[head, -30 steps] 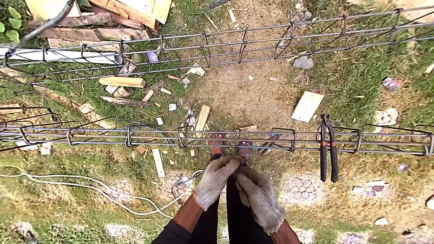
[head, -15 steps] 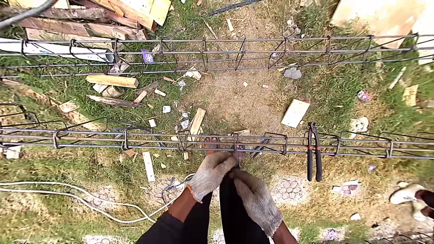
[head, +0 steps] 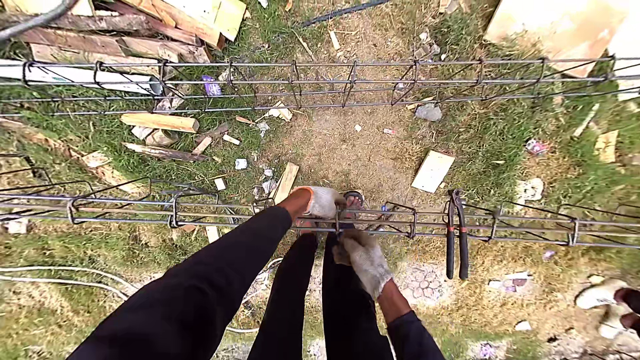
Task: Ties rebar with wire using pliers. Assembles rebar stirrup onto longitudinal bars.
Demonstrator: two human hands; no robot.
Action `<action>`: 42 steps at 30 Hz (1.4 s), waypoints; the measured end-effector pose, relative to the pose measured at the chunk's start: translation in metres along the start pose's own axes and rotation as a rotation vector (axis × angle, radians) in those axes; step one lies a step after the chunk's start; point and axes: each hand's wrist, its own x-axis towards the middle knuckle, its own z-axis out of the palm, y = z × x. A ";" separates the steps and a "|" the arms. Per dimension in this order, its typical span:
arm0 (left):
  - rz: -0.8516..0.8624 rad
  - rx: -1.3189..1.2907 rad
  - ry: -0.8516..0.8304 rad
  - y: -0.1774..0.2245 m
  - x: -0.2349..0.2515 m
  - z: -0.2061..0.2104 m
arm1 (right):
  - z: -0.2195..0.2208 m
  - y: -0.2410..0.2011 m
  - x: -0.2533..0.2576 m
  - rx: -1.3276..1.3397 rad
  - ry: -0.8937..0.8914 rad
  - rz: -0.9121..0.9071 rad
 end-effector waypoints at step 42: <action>-0.219 0.266 0.462 0.008 -0.044 0.009 | -0.068 -0.138 0.006 -1.579 -0.102 -0.192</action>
